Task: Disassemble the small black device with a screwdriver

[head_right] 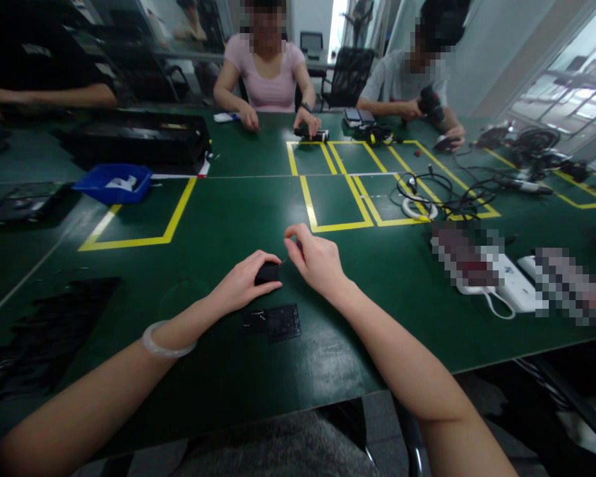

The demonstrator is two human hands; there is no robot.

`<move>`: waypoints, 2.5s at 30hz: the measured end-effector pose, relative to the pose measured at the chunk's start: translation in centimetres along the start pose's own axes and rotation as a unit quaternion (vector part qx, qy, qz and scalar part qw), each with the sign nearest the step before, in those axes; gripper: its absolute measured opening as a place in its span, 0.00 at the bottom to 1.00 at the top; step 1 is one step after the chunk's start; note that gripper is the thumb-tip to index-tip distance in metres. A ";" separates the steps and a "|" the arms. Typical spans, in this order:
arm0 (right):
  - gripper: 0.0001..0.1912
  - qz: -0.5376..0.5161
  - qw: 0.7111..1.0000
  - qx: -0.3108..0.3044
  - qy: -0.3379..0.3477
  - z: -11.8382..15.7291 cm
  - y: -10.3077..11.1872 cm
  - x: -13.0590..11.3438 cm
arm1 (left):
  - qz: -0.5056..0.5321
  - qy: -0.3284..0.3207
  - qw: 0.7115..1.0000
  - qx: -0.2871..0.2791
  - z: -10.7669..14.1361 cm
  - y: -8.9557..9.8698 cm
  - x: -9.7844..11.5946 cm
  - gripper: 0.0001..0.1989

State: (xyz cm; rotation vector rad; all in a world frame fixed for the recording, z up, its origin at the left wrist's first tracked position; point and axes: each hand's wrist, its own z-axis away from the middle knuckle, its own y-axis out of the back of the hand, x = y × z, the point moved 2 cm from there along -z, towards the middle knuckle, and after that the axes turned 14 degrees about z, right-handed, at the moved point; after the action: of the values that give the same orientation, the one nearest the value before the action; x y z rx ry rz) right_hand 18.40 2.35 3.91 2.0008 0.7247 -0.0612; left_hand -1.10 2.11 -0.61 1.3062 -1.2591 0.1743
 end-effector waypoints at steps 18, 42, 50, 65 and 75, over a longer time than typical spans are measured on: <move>0.09 -0.001 1.000 -0.011 -0.003 0.0 0.2 0.3 | -0.003 0.000 1.000 0.001 0.0 -0.1 -0.1 0.17; 0.11 0.026 0.998 0.011 0.054 0.4 0.5 -0.1 | 0.002 0.002 1.000 0.001 0.0 -0.1 -0.4 0.17; 0.10 -0.014 0.999 0.013 0.043 0.5 0.4 0.2 | 0.001 0.003 1.000 0.000 0.0 0.0 -0.2 0.17; 0.10 -0.008 0.999 0.001 0.036 0.3 0.4 0.2 | -0.003 0.002 1.000 -0.001 -0.1 0.0 -0.1 0.17; 0.09 -0.021 0.999 -0.007 0.026 0.3 0.3 0.2 | -0.003 0.002 1.000 0.001 0.0 0.0 -0.3 0.17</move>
State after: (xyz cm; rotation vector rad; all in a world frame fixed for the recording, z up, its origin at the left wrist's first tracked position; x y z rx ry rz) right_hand 18.80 2.05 3.91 1.9794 0.7989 -0.0299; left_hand -1.21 2.30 -0.77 1.3107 -1.2515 0.1730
